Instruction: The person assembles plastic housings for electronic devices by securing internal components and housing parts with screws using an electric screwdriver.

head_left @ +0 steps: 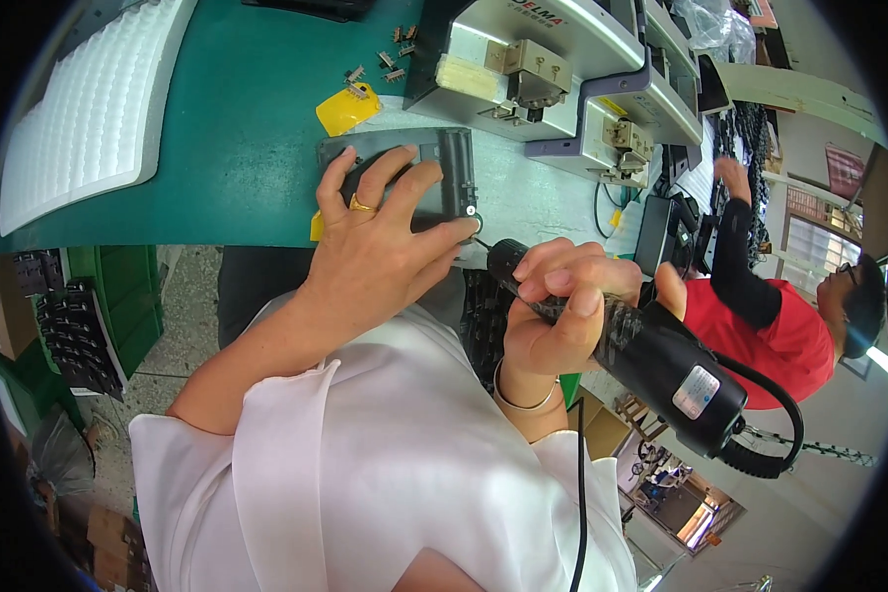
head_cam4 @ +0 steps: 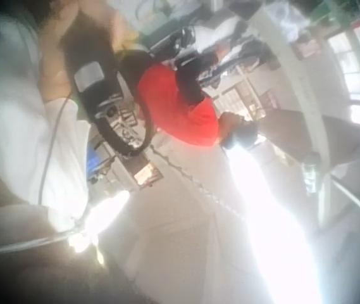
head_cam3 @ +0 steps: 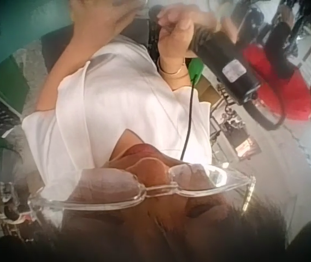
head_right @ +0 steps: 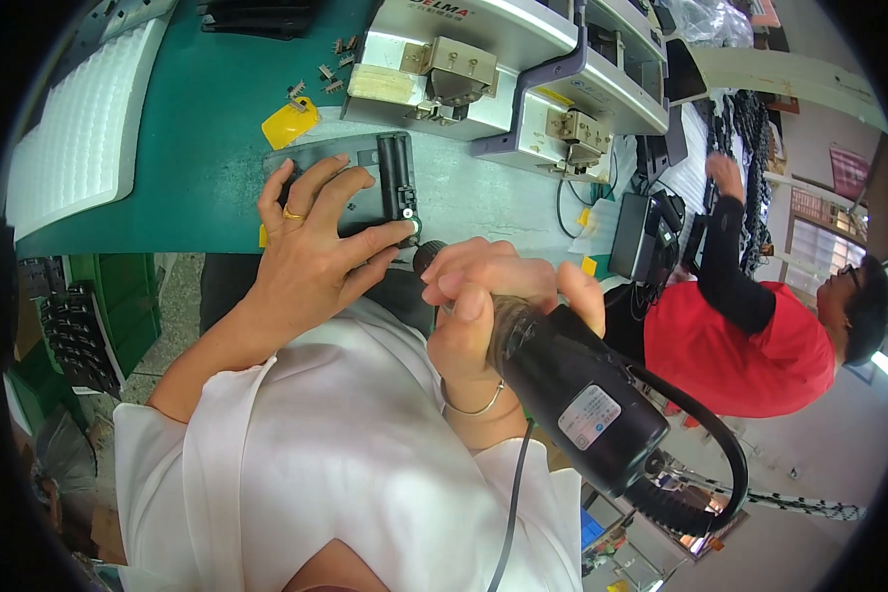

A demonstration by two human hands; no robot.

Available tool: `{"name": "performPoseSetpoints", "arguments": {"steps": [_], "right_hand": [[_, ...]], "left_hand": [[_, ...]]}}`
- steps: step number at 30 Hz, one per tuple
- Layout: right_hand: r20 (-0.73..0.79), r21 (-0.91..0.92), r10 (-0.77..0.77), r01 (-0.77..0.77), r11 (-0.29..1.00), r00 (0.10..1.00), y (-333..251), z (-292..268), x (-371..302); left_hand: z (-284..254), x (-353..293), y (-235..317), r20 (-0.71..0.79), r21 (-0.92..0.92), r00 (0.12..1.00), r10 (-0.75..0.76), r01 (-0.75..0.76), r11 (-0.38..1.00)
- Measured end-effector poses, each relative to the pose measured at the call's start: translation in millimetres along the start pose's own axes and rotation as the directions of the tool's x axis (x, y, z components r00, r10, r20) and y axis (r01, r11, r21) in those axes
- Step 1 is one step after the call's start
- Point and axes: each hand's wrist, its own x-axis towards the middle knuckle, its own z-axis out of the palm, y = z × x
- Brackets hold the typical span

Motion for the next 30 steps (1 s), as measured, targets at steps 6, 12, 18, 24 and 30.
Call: {"name": "performPoseSetpoints", "arguments": {"steps": [6,12,18,24,30], "right_hand": [[0.113,-0.040,-0.036,0.041,0.998,0.993,13,4,14],[0.027,-0.011,0.013,-0.012,1.000,1.000,7,1,13],[-0.077,0.193,0.028,-0.013,0.981,0.997,4,-28,38],[-0.265,-0.029,-0.306,0.309,0.951,0.915,5,-67,101],[-0.268,-0.067,-0.314,0.308,0.949,0.911,14,-70,116]], "left_hand": [[1,2,-1,-0.003,-0.023,1.000,-0.005,0.005,1.000],[-1,3,2,0.001,0.018,0.999,0.040,-0.040,0.999],[-4,5,4,0.022,0.043,0.998,0.058,-0.059,0.997],[-5,8,9,0.033,0.077,0.997,0.064,-0.066,0.995],[-5,11,10,0.046,0.112,0.997,0.061,-0.066,0.992]]}}
